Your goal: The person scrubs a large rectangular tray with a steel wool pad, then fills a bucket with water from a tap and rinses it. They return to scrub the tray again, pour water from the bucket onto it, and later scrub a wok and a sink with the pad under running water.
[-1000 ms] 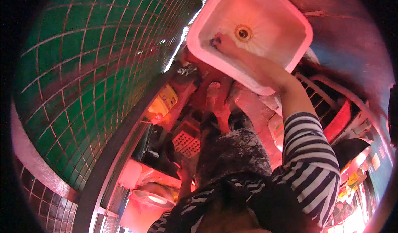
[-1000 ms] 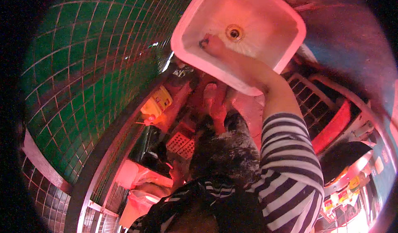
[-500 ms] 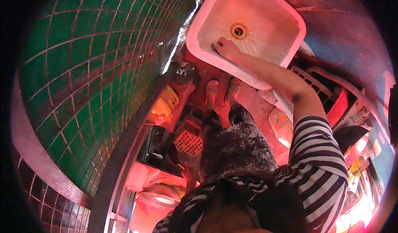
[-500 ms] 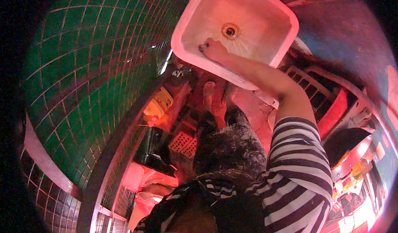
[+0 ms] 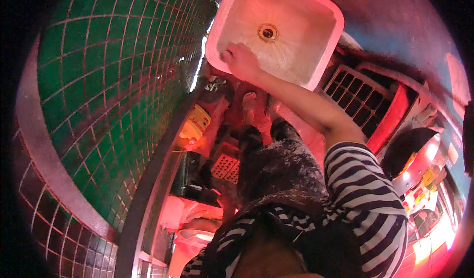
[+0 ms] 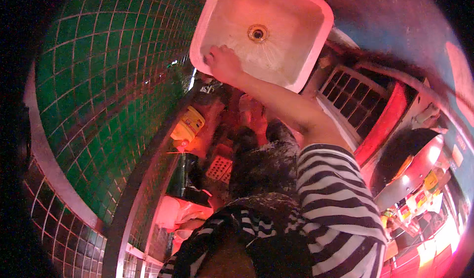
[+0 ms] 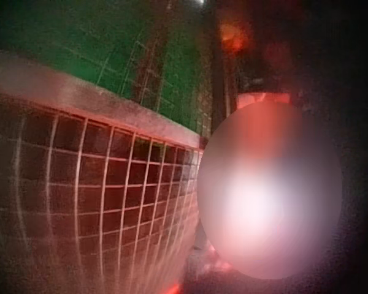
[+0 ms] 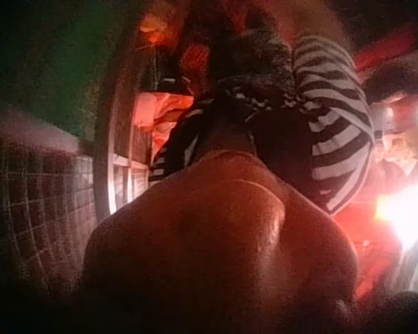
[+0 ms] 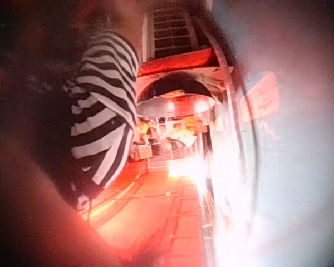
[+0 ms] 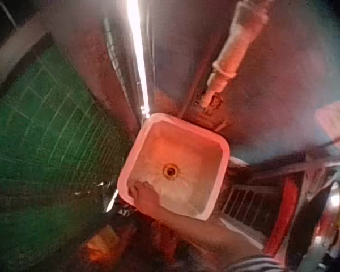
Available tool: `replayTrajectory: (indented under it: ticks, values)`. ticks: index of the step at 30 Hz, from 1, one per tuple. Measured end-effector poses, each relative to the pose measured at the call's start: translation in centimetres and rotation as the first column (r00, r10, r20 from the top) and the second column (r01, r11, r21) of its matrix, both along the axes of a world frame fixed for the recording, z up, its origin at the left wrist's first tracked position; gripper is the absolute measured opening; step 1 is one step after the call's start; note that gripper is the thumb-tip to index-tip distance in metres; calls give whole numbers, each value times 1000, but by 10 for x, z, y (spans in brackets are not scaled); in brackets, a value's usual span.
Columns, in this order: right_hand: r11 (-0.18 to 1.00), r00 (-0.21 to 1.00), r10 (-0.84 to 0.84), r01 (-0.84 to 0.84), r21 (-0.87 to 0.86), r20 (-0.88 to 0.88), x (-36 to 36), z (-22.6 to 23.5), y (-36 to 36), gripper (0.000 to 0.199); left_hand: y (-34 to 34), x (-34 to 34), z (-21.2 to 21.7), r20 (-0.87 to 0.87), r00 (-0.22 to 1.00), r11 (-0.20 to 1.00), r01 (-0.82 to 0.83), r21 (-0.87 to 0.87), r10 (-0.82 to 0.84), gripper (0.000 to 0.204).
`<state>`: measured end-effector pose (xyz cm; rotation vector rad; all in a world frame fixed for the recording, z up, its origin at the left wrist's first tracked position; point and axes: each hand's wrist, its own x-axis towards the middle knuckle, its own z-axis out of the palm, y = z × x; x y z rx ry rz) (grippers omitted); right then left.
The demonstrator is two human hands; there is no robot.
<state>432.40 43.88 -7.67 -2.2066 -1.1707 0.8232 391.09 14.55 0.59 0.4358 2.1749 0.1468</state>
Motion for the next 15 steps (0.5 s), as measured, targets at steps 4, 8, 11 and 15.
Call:
replayTrajectory:
  ticks: [4, 8, 11, 15]
  values:
    - [957, 938, 201, -249, 147, 281, 43, 17, -129, 21, 39, 71, 47, 193, 975, 993, -96, -65, 107, 37]
    - [900, 941, 232, -304, 312, 248, 36, 12, -134, 24, 12, 24, 6, 95, 995, 990, -12, -139, 25, 36]
    - [864, 957, 188, -267, 426, 219, 0, 14, -47, 22, 42, 50, 13, 54, 988, 975, 154, -161, -147, 40]
    - [860, 970, 73, -178, 479, 231, 2, 5, -66, 17, 25, 2, -4, 222, 956, 979, 203, -34, -190, 37]
